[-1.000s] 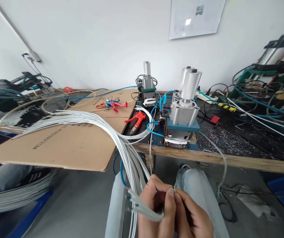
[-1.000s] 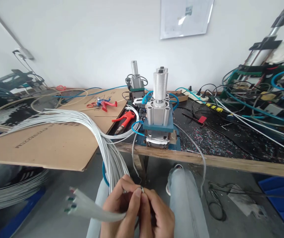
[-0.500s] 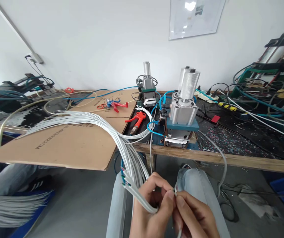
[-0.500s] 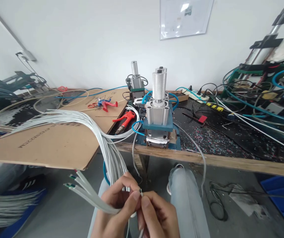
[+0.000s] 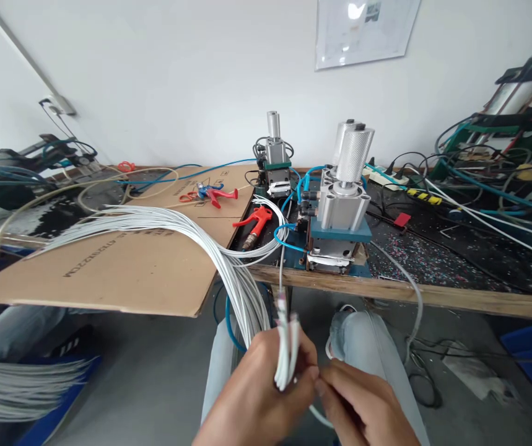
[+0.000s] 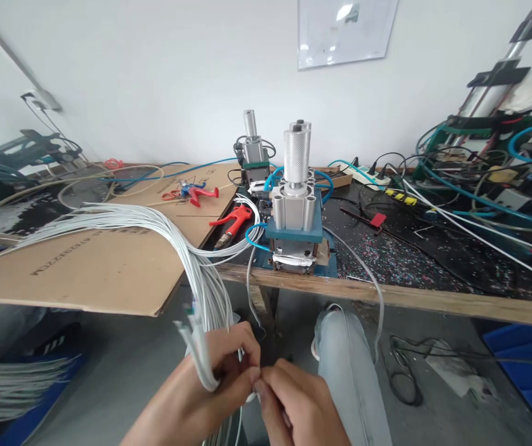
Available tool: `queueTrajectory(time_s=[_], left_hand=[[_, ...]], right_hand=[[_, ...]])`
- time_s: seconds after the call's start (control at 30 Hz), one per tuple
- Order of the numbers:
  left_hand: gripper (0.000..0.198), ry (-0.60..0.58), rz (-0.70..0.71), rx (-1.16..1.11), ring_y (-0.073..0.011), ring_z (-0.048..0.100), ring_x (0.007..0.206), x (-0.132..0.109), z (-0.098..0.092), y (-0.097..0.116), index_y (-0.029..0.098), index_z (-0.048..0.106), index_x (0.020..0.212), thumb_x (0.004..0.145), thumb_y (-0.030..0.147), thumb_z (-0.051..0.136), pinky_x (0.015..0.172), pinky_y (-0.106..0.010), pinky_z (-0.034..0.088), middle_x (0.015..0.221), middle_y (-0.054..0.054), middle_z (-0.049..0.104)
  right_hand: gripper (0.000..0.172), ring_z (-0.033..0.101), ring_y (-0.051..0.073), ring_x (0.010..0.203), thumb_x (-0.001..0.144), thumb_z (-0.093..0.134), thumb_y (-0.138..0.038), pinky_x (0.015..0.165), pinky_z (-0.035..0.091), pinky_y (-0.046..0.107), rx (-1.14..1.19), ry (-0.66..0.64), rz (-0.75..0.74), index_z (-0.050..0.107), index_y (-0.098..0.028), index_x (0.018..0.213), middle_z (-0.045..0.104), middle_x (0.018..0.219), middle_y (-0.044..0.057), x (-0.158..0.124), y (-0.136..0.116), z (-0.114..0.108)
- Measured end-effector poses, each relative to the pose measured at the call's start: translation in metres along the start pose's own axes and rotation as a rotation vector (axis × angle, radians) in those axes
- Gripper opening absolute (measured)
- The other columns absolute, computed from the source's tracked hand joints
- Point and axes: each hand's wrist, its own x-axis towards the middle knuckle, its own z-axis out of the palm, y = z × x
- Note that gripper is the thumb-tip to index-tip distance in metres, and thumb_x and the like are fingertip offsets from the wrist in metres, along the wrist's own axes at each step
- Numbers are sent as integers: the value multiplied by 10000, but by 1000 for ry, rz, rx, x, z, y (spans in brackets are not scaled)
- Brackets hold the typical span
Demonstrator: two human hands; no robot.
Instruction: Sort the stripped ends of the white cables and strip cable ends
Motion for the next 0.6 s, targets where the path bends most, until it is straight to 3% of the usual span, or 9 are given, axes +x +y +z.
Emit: queueTrajectory(time_s=[0.07,0.13,0.27,0.37,0.47,0.6], left_hand=[[165,-61,50,181,-123,436,676,1,0,0,193,484,749,791,61,574,621,-257,310,760,24,531],[184,3,54,147,-127,441,678,2,12,-1,195,454,728,774,53,560,616,-260,303,745,24,519],[145,373,-22,-307,-111,416,592,3,51,-6,212,485,788,925,215,533,545,-247,314,720,45,424],[204,473,-17,-478,-86,432,569,2,64,-7,197,534,787,954,304,580,529,-233,329,766,41,445],[207,339,-44,-558,-81,487,560,2,52,-5,179,587,794,932,323,642,509,-214,369,790,33,471],[149,152,-90,-428,-84,470,603,1,13,-4,171,625,782,900,256,661,540,-207,362,787,21,507]], right_hand=[[253,655,154,643,993,482,-171,618,484,221,-161,-122,-125,640,-208,800,655,742,16,2,8,-11],[245,668,159,659,992,485,-175,628,495,217,-160,-121,-109,645,-215,812,655,738,6,3,10,-15],[331,554,129,594,1030,532,-363,586,452,202,268,117,126,652,-206,765,559,659,-8,2,3,2],[390,452,120,588,1020,559,-452,560,395,209,511,242,285,650,-193,742,480,637,-13,-2,-5,22],[429,420,110,575,1018,557,-458,534,329,221,524,289,303,584,-183,689,455,611,-19,-2,-12,30],[372,454,101,553,1053,502,-320,537,339,230,248,232,120,572,-191,710,461,628,-25,0,-9,18]])
